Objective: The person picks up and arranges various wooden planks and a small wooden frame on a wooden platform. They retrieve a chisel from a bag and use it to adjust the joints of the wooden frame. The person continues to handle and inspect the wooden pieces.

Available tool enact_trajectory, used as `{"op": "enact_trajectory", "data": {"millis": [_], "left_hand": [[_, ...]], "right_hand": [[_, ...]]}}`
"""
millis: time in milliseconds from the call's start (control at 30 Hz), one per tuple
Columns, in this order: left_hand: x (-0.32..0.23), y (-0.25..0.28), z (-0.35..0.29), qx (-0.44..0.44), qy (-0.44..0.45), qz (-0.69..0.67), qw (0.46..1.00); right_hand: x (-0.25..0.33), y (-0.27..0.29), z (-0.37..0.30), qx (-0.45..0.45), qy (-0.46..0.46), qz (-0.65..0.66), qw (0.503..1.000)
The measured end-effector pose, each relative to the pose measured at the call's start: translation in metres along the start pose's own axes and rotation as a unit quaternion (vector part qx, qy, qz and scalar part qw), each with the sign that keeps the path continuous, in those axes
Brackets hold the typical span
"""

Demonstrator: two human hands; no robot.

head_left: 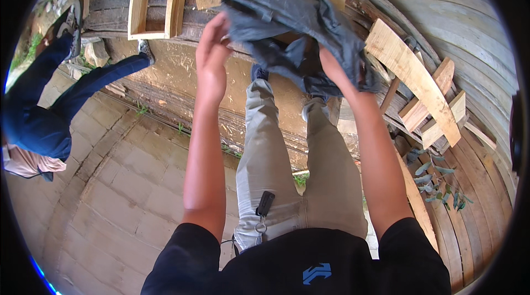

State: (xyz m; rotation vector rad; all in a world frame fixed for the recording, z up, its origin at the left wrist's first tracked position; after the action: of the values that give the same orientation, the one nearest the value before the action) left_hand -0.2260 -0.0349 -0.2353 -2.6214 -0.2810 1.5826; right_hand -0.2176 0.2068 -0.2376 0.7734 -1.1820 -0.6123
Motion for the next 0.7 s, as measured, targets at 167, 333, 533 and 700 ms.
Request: {"op": "enact_trajectory", "data": {"millis": [167, 333, 533, 700], "left_hand": [[0.084, 0.027, -0.002, 0.128, -0.088, 0.463, 0.873], [0.105, 0.004, -0.008, 0.112, -0.210, 0.464, 0.853], [0.109, -0.031, 0.014, 0.191, -0.177, 0.409, 0.875], [0.120, -0.032, 0.033, 0.241, -0.049, 0.245, 0.938]], "right_hand": [[0.008, -0.006, -0.016, 0.024, 0.032, 0.035, 0.999], [0.011, -0.035, -0.012, 0.078, -0.001, 0.167, 0.983], [0.040, -0.065, -0.009, 0.006, -0.043, 0.392, 0.919], [0.060, -0.067, -0.003, 0.015, 0.020, 0.267, 0.963]]}}
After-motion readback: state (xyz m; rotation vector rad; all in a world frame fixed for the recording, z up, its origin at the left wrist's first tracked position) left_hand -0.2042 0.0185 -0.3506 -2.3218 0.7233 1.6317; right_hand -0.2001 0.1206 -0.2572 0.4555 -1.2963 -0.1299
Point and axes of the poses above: each hand's wrist, its own z-axis towards the middle knuckle, its own y-axis out of the back of the hand, x = y × z, the point moved 10 cm from there along z, towards the middle knuckle, and after that the axes turned 13 degrees about y, right-handed, at the moved point
